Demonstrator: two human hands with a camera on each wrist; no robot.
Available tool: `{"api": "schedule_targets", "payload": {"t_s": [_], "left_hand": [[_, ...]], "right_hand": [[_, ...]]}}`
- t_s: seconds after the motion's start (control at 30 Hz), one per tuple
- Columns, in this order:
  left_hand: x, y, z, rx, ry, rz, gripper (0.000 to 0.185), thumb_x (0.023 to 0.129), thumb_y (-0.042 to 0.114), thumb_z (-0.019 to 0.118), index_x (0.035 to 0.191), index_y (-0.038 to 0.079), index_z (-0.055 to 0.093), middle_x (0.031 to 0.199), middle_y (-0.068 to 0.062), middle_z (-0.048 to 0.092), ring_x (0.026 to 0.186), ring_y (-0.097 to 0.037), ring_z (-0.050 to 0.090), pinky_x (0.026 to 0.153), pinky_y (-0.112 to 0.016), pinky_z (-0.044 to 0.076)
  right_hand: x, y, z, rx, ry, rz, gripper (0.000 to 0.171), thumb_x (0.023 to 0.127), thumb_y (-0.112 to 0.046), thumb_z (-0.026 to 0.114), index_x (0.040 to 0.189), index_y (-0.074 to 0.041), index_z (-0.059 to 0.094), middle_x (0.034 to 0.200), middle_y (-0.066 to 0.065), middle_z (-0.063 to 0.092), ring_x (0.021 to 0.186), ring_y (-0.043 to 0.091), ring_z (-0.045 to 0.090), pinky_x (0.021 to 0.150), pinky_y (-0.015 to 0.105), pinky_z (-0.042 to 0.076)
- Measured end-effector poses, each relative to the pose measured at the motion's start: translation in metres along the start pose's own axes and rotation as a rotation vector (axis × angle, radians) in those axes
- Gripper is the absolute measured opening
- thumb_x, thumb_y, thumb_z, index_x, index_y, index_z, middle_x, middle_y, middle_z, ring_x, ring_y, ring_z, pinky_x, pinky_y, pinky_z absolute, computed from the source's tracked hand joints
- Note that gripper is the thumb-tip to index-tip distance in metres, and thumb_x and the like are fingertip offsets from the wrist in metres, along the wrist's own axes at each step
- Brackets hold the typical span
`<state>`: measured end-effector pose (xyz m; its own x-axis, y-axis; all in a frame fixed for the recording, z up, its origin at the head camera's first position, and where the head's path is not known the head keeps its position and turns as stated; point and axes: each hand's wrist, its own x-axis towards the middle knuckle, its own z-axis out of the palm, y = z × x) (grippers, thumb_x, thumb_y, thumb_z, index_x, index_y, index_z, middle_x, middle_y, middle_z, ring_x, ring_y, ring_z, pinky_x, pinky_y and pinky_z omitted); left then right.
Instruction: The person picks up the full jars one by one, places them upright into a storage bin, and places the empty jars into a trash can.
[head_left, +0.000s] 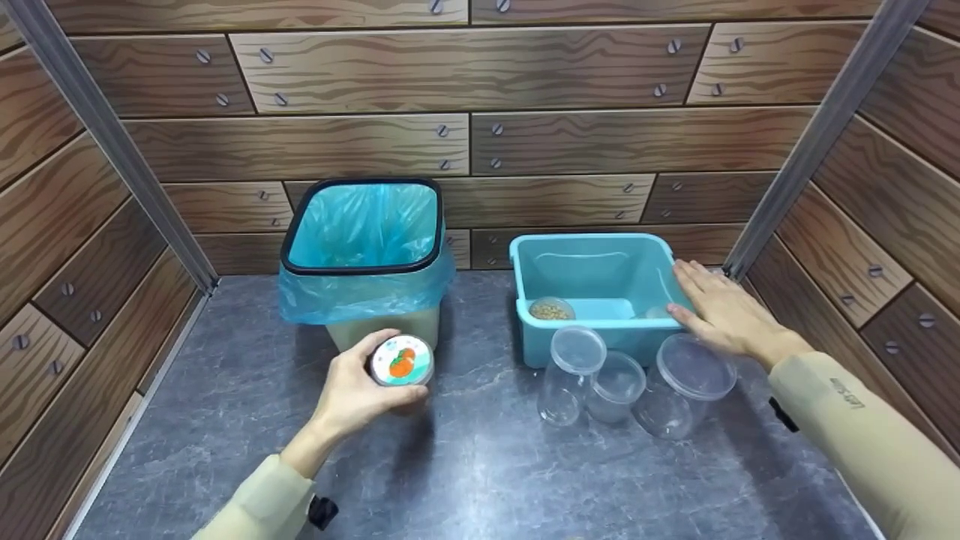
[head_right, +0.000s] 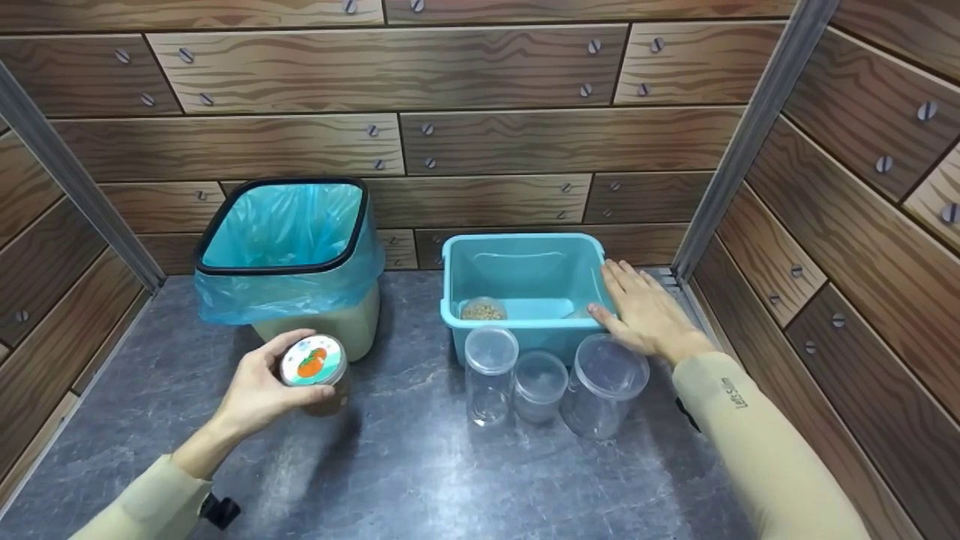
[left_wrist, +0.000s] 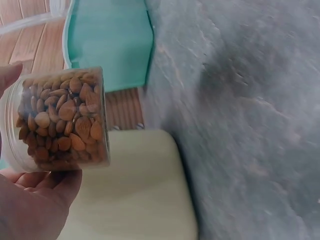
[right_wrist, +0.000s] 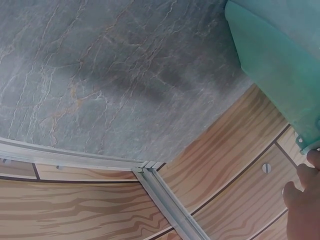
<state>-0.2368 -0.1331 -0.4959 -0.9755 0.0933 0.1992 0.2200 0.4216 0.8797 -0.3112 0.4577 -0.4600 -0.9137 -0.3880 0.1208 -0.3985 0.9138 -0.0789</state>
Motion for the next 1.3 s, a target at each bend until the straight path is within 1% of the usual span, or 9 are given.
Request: {"api": "schedule_targets", "payload": {"t_s": [0.2,0.43,0.6,0.83,1.0,1.1,1.23,1.3], "left_hand": [[0.010,0.020,0.011,0.007,-0.052,0.050,0.090,0.066,0.029,0.111,0.146,0.017,0.072,0.126,-0.002,0.081,0.108,-0.016,0.074,0.097,-0.037,0.063],[0.022,0.049,0.023,0.025,-0.157,0.094,0.090,0.069,0.034,0.108,0.149,0.018,0.070,0.125,0.000,0.081,0.104,-0.015,0.075,0.094,-0.039,0.064],[0.033,0.070,0.032,0.048,-0.194,0.140,0.090,0.069,0.039,0.107,0.148,0.019,0.070,0.123,-0.001,0.081,0.102,-0.015,0.075,0.094,-0.040,0.064],[0.051,0.095,0.046,0.056,-0.254,0.178,0.088,0.072,0.039,0.106,0.149,0.017,0.068,0.120,0.000,0.081,0.101,-0.014,0.075,0.094,-0.039,0.064],[0.068,0.114,0.050,0.039,-0.243,0.223,0.085,0.073,0.035,0.106,0.147,0.016,0.070,0.121,-0.002,0.081,0.101,-0.016,0.075,0.094,-0.037,0.063],[0.078,0.127,0.051,0.015,-0.228,0.215,0.083,0.072,0.033,0.106,0.146,0.017,0.070,0.122,-0.002,0.081,0.102,-0.017,0.074,0.094,-0.037,0.062],[0.094,0.143,0.055,-0.008,-0.189,0.221,0.082,0.074,0.035,0.105,0.146,0.017,0.070,0.121,-0.003,0.080,0.102,-0.018,0.074,0.092,-0.036,0.062],[0.103,0.150,0.059,-0.009,-0.165,0.244,0.082,0.076,0.036,0.104,0.147,0.015,0.069,0.121,-0.005,0.081,0.101,-0.019,0.075,0.091,-0.035,0.062]], "right_hand": [[-0.001,0.001,0.000,-0.002,-0.010,0.002,0.082,0.118,-0.045,0.049,0.175,0.009,0.024,0.182,0.034,0.027,0.170,0.058,0.026,0.137,0.073,0.022],[-0.002,0.000,-0.001,0.001,-0.014,0.006,0.081,0.118,-0.044,0.049,0.174,0.009,0.024,0.182,0.034,0.025,0.170,0.058,0.025,0.137,0.073,0.021],[-0.001,0.000,-0.001,-0.003,-0.008,0.005,0.081,0.118,-0.045,0.049,0.174,0.009,0.025,0.182,0.034,0.026,0.170,0.058,0.026,0.137,0.073,0.022],[-0.002,0.001,0.001,0.005,-0.001,0.010,0.081,0.118,-0.045,0.049,0.175,0.008,0.024,0.183,0.033,0.025,0.169,0.058,0.026,0.136,0.074,0.023],[-0.001,-0.001,0.001,0.001,-0.010,0.019,0.081,0.119,-0.045,0.047,0.175,0.008,0.023,0.183,0.032,0.026,0.170,0.057,0.025,0.137,0.073,0.023],[0.000,-0.002,0.000,-0.002,-0.015,0.019,0.081,0.119,-0.045,0.046,0.175,0.007,0.023,0.183,0.032,0.026,0.171,0.056,0.025,0.137,0.072,0.023],[0.000,-0.002,0.000,-0.003,-0.012,0.023,0.081,0.119,-0.045,0.047,0.175,0.007,0.023,0.183,0.032,0.026,0.171,0.056,0.025,0.138,0.072,0.023],[-0.001,-0.001,-0.001,-0.006,-0.012,0.026,0.081,0.119,-0.045,0.047,0.175,0.007,0.023,0.183,0.032,0.026,0.171,0.055,0.026,0.138,0.072,0.023]]}}
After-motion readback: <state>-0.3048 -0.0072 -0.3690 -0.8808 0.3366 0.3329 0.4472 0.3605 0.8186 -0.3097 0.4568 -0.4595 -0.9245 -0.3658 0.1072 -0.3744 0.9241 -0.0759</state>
